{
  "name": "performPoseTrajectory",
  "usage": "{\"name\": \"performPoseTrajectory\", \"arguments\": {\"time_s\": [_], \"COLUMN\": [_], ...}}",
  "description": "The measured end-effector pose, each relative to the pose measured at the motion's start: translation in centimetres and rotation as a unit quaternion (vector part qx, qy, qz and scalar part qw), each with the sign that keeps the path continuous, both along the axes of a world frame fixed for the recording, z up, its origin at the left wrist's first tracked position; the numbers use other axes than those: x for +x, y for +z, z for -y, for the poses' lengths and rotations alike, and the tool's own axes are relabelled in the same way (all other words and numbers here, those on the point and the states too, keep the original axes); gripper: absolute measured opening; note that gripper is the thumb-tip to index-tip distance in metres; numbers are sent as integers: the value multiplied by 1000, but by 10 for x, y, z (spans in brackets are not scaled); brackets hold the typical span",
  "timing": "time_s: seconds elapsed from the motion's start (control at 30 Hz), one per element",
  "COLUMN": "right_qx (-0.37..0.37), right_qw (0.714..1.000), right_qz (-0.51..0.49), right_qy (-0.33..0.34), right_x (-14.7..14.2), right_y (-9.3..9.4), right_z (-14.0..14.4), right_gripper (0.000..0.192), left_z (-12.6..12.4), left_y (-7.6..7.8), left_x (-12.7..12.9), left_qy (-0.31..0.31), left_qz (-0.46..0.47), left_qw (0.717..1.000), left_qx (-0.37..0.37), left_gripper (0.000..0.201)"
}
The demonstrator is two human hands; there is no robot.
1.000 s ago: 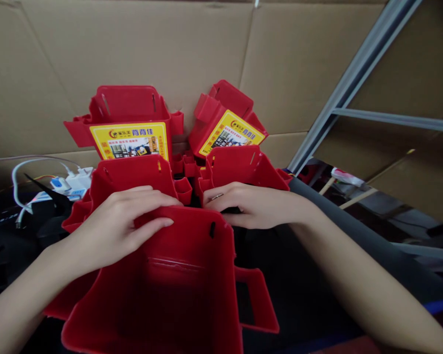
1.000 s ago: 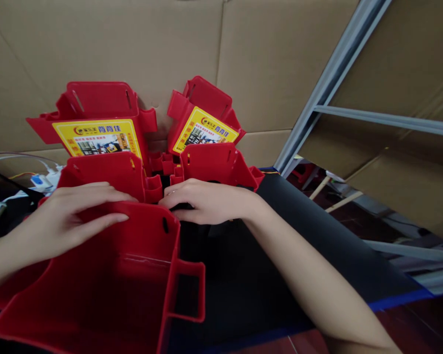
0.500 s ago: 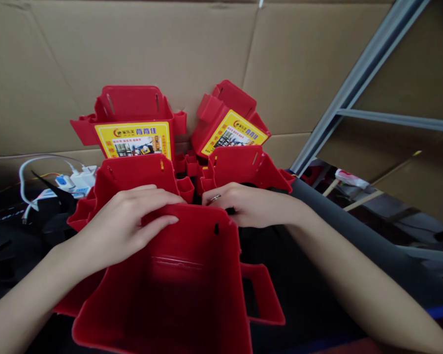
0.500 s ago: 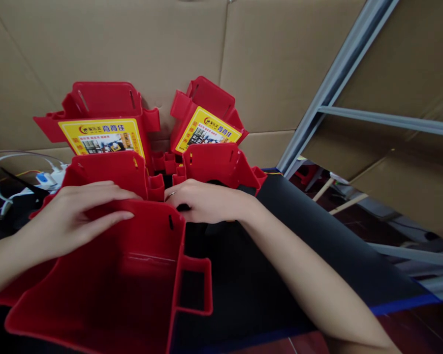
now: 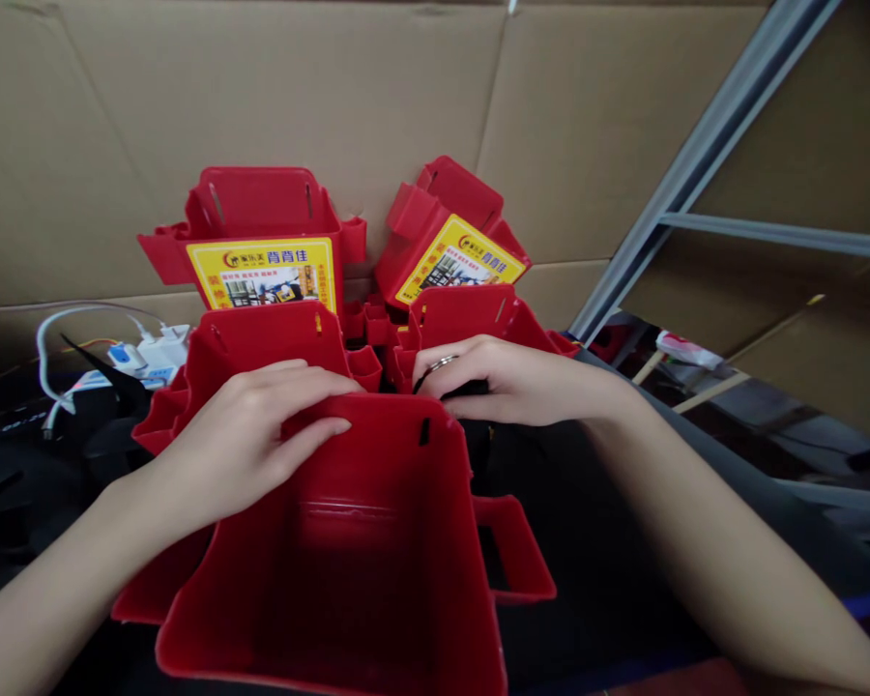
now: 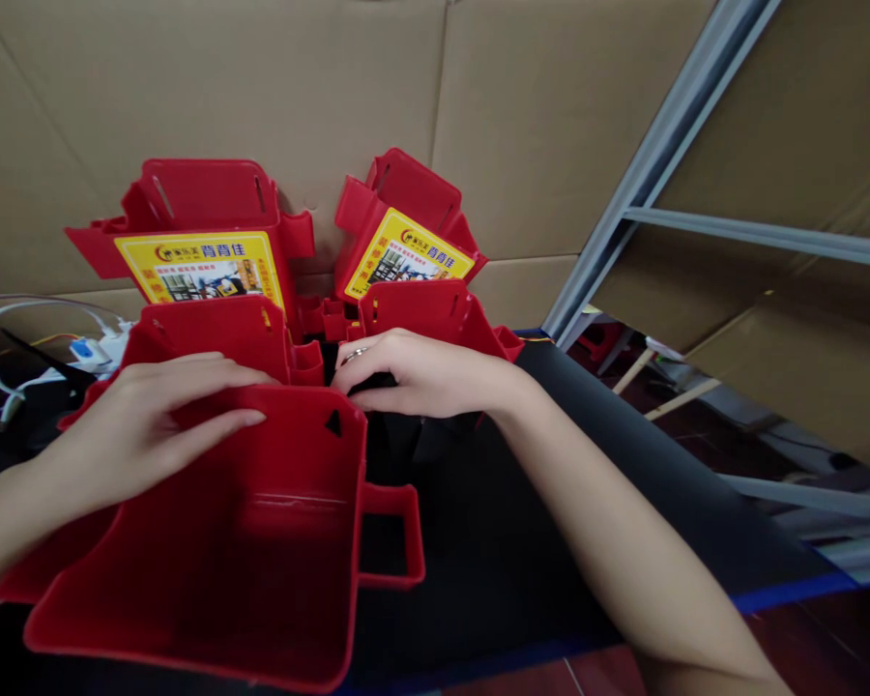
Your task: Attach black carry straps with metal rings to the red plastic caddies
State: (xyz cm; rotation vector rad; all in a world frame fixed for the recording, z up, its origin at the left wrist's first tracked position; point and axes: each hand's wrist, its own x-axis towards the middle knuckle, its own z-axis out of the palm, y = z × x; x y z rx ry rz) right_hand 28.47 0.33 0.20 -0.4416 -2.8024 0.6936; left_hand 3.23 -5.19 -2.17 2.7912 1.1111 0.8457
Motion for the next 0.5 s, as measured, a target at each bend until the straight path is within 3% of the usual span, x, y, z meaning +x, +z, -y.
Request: {"name": "performPoseTrajectory", "arguments": {"time_s": [0.2, 0.3, 0.37, 0.43, 0.5], "right_qx": [-44, -84, -104, -109, -107], "right_qw": [998, 995, 993, 993, 994], "right_qz": [31, 48, 42, 32, 23], "right_qy": [-18, -30, -27, -23, -21], "right_x": [3, 5, 5, 4, 3], "right_y": [5, 7, 7, 7, 7], "right_z": [4, 7, 8, 9, 8], "right_gripper": [22, 25, 25, 24, 22], "left_z": [-2, 4, 14, 26, 35], "left_y": [0, 7, 14, 20, 22], "left_x": [-3, 3, 14, 32, 51], "left_qy": [4, 20, 35, 41, 72], "left_qz": [-15, -45, -58, -56, -82], "left_qw": [1000, 999, 995, 990, 987], "left_qx": [-13, 18, 71, 119, 122], "left_gripper": [19, 25, 28, 18, 22]}}
